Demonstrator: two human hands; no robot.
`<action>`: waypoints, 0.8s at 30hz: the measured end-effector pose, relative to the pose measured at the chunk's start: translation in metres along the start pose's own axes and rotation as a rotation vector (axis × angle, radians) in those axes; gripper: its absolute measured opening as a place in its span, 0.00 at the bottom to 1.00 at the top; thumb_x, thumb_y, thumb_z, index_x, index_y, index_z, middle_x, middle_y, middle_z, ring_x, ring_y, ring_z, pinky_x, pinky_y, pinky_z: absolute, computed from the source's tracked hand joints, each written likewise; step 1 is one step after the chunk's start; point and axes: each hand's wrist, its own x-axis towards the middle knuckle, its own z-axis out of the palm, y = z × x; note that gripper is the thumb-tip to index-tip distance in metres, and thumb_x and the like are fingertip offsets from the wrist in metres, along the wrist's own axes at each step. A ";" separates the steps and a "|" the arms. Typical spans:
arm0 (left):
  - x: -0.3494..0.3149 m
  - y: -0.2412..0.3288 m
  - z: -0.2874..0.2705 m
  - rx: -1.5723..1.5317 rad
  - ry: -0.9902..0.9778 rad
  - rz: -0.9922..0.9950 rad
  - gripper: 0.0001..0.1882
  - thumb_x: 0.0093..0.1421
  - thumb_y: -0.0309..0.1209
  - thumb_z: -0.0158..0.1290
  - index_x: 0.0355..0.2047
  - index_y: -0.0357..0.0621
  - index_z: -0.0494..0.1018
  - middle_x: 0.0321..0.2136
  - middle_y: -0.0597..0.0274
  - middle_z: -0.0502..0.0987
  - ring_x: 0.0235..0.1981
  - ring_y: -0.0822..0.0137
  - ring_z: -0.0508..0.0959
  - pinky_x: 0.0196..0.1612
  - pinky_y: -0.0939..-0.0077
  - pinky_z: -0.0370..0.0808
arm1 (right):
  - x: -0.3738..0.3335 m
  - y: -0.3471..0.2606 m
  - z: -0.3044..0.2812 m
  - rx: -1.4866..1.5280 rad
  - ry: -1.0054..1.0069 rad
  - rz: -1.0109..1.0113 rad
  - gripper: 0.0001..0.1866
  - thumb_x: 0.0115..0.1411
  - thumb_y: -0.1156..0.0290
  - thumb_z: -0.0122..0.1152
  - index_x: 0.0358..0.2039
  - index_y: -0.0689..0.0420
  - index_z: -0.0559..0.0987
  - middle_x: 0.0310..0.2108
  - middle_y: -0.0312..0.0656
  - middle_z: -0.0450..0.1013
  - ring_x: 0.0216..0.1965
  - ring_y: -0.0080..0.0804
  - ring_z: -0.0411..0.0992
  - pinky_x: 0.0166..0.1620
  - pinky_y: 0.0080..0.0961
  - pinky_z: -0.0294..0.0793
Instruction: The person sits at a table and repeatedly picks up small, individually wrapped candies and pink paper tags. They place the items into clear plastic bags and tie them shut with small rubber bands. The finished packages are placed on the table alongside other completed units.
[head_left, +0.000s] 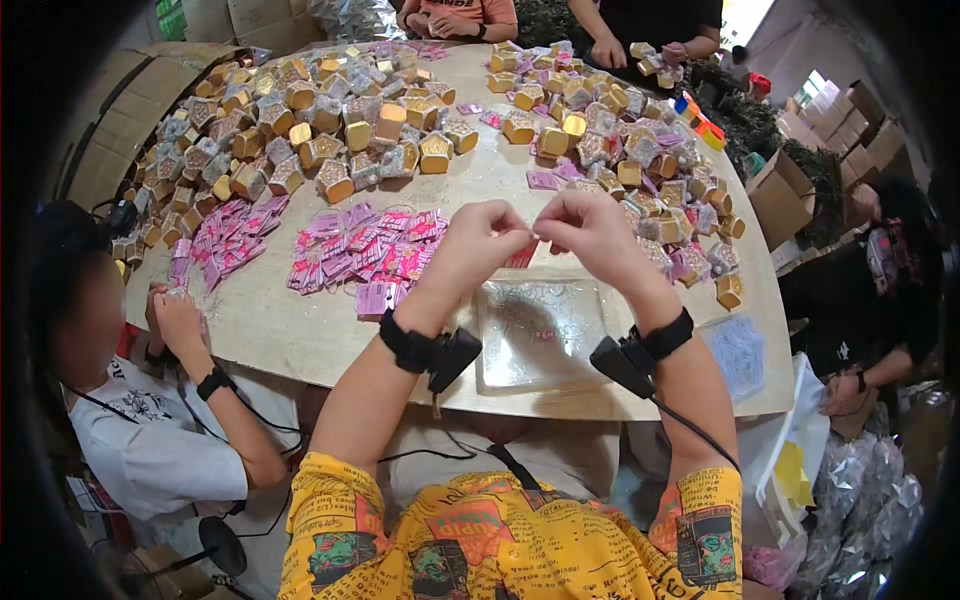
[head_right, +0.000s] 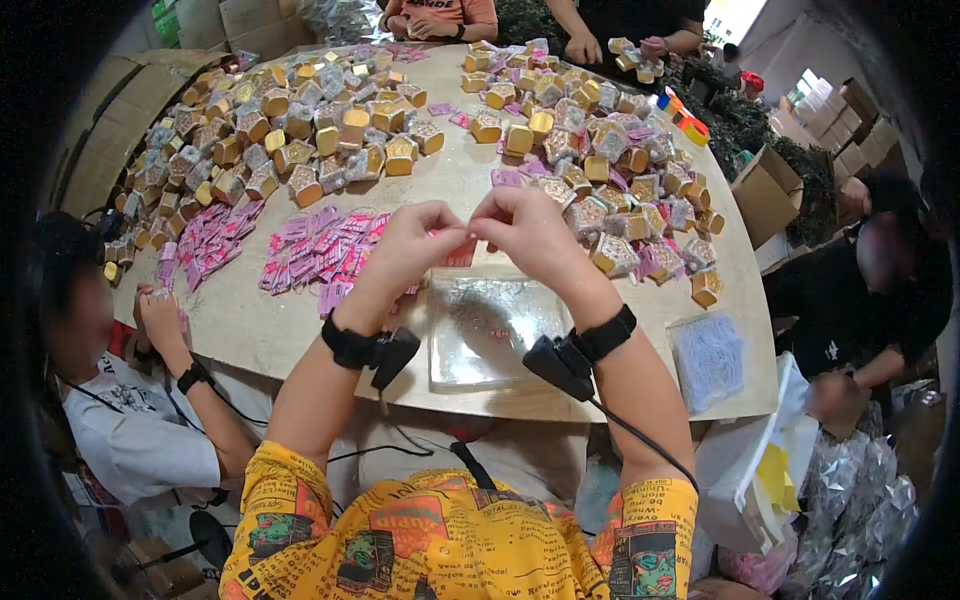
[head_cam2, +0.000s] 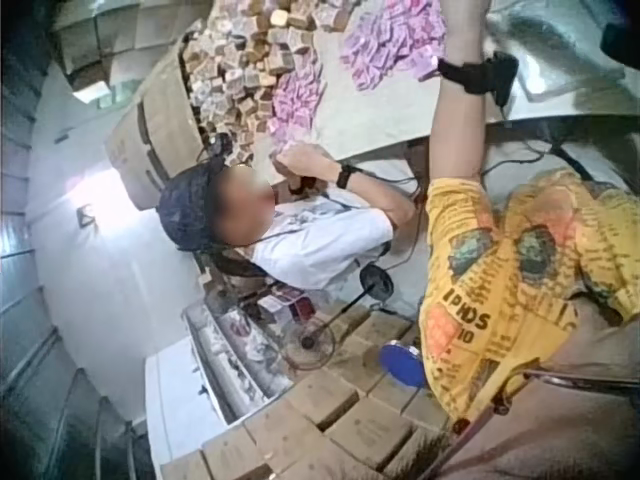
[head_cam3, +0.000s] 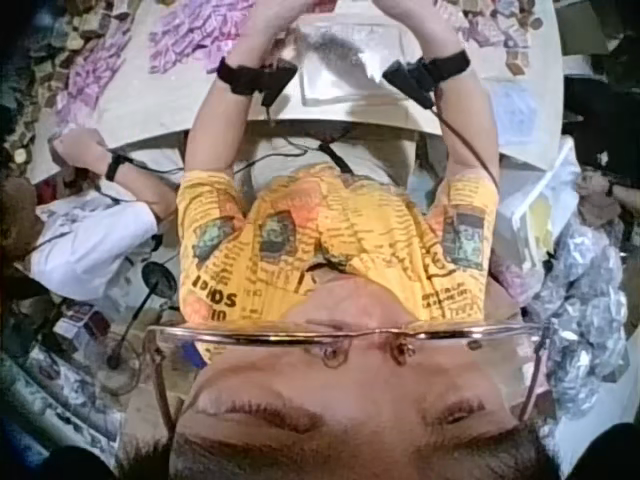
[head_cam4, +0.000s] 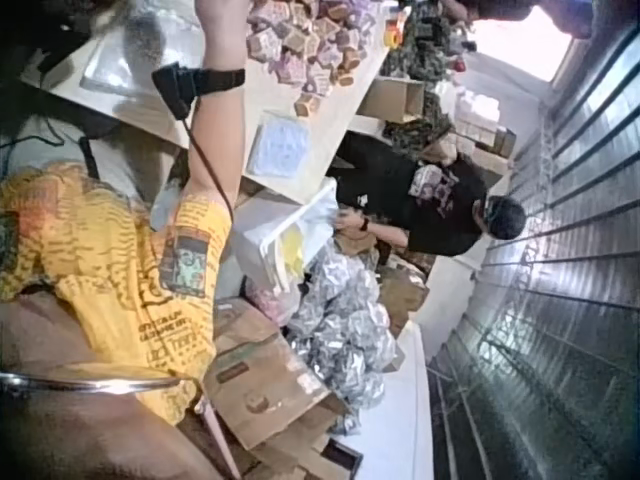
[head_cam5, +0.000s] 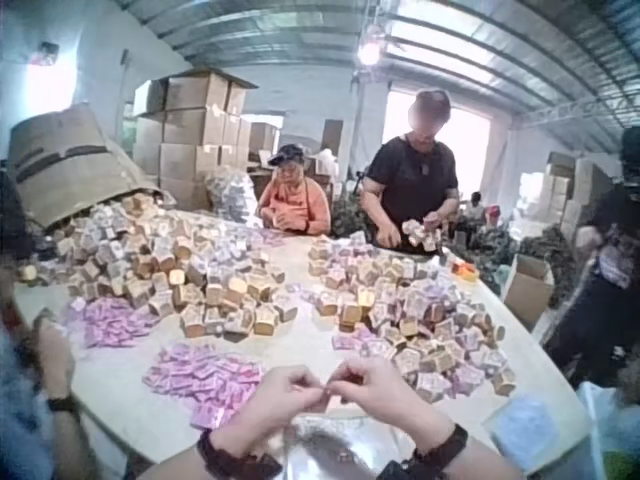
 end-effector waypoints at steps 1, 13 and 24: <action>-0.009 0.003 -0.001 -0.164 0.009 -0.023 0.07 0.50 0.28 0.56 0.26 0.36 0.75 0.19 0.67 0.73 0.21 0.78 0.71 0.25 0.81 0.68 | -0.006 0.005 0.003 0.044 0.015 0.017 0.06 0.53 0.75 0.62 0.30 0.64 0.78 0.22 0.36 0.74 0.22 0.18 0.71 0.26 0.17 0.70; -0.046 -0.030 -0.029 -0.457 0.242 -0.283 0.03 0.55 0.24 0.54 0.26 0.39 0.72 0.22 0.64 0.75 0.20 0.76 0.72 0.24 0.83 0.70 | -0.047 0.096 0.046 -0.342 -0.186 0.309 0.09 0.47 0.70 0.63 0.26 0.63 0.81 0.21 0.48 0.76 0.24 0.35 0.76 0.31 0.29 0.74; -0.036 -0.002 -0.004 -0.517 0.207 -0.300 0.08 0.57 0.26 0.52 0.36 0.36 0.77 0.21 0.66 0.75 0.24 0.76 0.73 0.31 0.84 0.70 | -0.070 0.085 0.010 0.332 0.076 0.302 0.05 0.53 0.75 0.61 0.27 0.64 0.80 0.21 0.36 0.75 0.18 0.18 0.69 0.22 0.14 0.66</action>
